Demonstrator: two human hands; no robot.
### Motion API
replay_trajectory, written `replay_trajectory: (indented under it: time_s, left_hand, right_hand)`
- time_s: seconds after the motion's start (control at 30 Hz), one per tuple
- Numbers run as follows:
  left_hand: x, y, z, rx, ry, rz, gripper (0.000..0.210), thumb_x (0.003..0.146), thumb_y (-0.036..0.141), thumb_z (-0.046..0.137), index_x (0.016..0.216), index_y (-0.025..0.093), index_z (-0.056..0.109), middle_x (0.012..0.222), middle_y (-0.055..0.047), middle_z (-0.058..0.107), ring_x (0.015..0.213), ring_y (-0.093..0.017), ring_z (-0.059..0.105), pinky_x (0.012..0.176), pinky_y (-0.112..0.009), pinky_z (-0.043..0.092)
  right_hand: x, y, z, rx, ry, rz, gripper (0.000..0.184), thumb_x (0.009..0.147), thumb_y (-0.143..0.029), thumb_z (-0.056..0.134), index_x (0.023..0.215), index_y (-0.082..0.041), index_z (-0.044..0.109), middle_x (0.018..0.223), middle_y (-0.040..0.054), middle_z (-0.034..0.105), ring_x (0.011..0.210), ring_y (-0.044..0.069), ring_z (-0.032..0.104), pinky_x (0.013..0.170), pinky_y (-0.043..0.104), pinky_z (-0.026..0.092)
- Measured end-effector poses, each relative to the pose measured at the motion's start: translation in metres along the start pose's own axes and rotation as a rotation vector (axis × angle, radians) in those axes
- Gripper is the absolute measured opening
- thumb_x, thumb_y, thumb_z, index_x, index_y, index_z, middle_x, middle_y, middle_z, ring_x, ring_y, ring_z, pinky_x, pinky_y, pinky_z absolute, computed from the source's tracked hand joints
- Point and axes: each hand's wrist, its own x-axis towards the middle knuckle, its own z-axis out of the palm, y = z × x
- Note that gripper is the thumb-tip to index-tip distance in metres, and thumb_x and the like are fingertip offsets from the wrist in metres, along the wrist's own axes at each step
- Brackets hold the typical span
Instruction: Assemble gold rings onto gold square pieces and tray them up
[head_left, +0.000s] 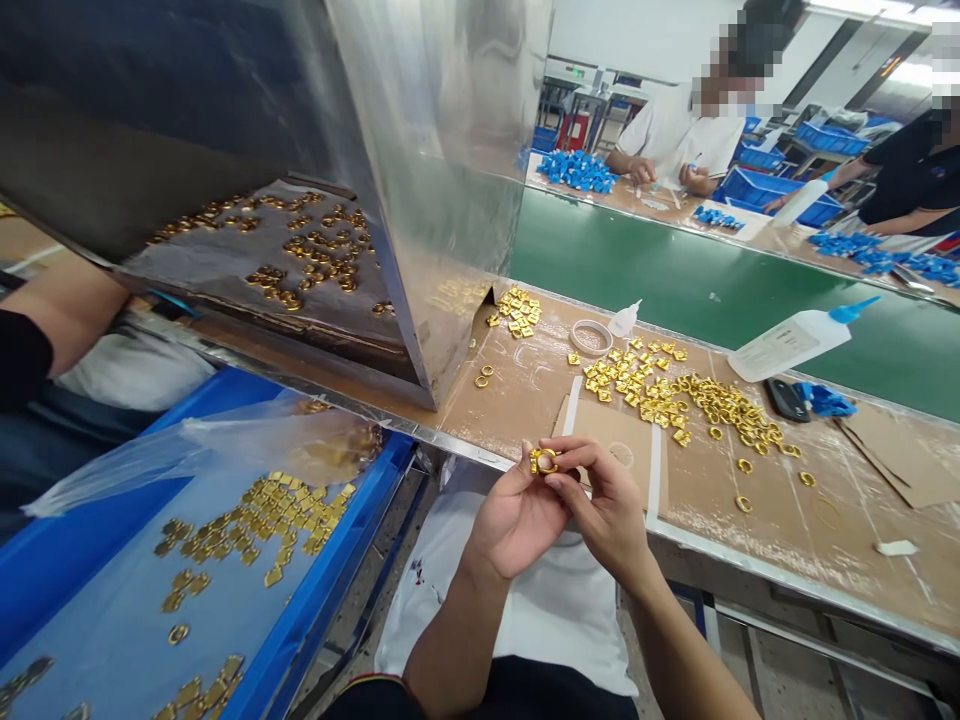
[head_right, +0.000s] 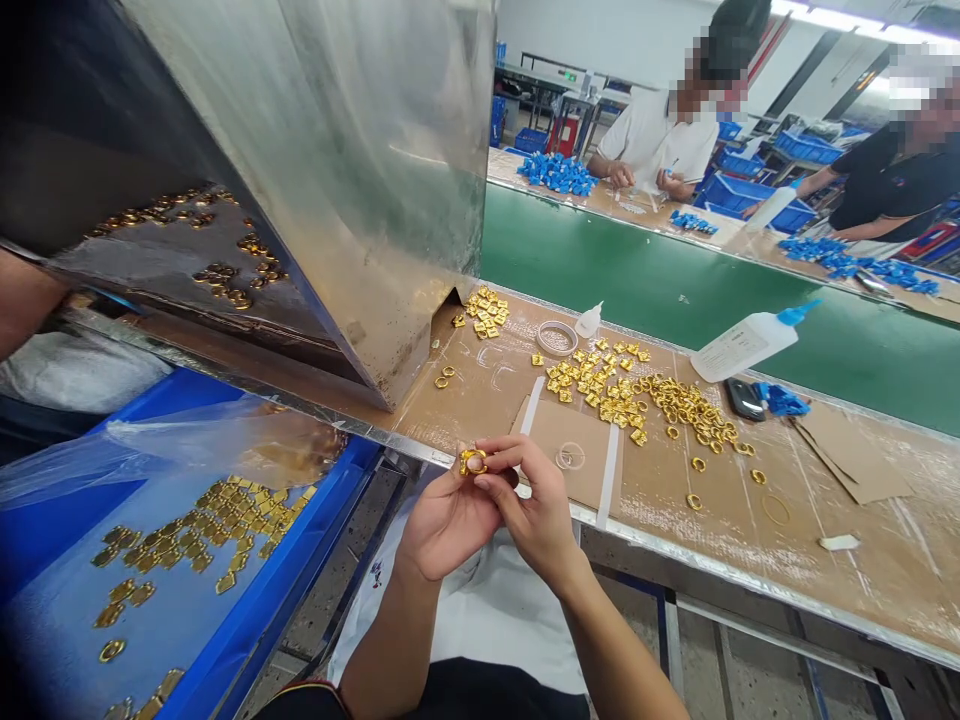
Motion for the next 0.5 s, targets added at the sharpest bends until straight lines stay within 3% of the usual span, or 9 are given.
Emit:
replay_trajectory:
  time_s: [0.1, 0.27, 0.5]
  left_hand:
    - [0.0007, -0.0019, 0.0003, -0.014, -0.01, -0.02, 0.028, 0.1, 0.016, 0.059, 0.072, 0.013, 0.065, 0.074, 0.0, 0.056, 0.067, -0.008, 0.057, 0.067, -0.017, 0.05]
    - [0.0008, -0.0047, 0.0017, 0.017, -0.033, -0.02, 0.029, 0.1, 0.018, 0.058, 0.072, 0.013, 0.065, 0.08, -0.003, 0.057, 0.076, -0.011, 0.059, 0.076, -0.019, 0.052]
    - [0.0001, -0.0071, 0.0013, 0.072, -0.052, -0.038, 0.027, 0.1, 0.02, 0.058, 0.077, 0.012, 0.07, 0.082, -0.005, 0.062, 0.079, -0.012, 0.062, 0.083, -0.02, 0.052]
  right_hand:
    - [-0.0007, 0.0003, -0.0001, 0.032, 0.013, 0.04, 0.009, 0.091, -0.025, 0.073, 0.093, -0.026, 0.065, 0.104, 0.0047, 0.077, 0.095, 0.02, 0.074, 0.084, 0.033, 0.059]
    - [-0.0011, -0.0017, 0.0006, 0.045, -0.009, 0.082, 0.031, 0.089, -0.021, 0.075, 0.116, -0.027, 0.063, 0.109, 0.0045, 0.078, 0.101, 0.018, 0.075, 0.09, 0.032, 0.061]
    - [-0.0041, 0.0002, -0.0012, -0.004, 0.018, 0.06, 0.033, 0.089, -0.021, 0.075, 0.119, -0.027, 0.063, 0.109, 0.005, 0.078, 0.099, 0.019, 0.076, 0.088, 0.033, 0.063]
